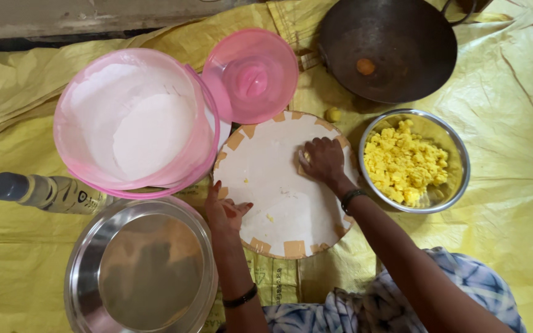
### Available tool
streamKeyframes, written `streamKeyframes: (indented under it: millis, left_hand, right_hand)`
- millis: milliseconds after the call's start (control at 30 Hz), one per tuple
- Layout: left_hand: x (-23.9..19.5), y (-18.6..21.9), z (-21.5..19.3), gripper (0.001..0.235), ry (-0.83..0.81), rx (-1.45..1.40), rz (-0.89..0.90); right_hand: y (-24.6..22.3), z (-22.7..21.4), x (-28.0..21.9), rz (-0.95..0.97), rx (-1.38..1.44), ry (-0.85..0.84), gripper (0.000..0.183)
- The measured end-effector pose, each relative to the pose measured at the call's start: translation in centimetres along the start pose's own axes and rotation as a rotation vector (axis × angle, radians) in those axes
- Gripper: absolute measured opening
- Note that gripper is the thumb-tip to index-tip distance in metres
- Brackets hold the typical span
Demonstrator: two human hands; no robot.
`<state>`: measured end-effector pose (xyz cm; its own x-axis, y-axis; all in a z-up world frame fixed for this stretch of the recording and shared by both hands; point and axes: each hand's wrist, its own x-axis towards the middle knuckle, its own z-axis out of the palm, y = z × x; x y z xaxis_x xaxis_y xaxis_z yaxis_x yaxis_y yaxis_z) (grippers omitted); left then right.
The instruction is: The person kneads and shapes a yellow dough-like mixture on a flat board. They add a white powder from a pink container and continue to mix and roll the dough into a cylindrical shape.
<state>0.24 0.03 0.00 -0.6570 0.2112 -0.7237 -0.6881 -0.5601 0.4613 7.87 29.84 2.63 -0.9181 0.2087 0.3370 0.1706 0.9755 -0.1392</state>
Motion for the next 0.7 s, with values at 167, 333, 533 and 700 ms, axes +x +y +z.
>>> streamKeyframes:
  millis: [167, 333, 533, 700]
  left_hand:
    - [-0.1, 0.3, 0.5, 0.077, -0.020, 0.009, 0.020]
    - [-0.5, 0.5, 0.8, 0.075, 0.012, 0.011, 0.018]
    - [-0.8, 0.2, 1.1, 0.070, 0.024, 0.005, 0.050]
    - [-1.7, -0.7, -0.7, 0.067, 0.062, 0.032, 0.065]
  right_hand:
    - [-1.4, -1.4, -2.7, 0.064, 0.029, 0.064, 0.028]
    - [-3.1, -2.4, -5.2, 0.144, 0.058, 0.073, 0.027]
    - [-5.2, -4.1, -8.2, 0.113, 0.114, 0.100, 0.037]
    - [-5.0, -5.2, -7.6, 0.182, 0.099, -0.230, 0.055]
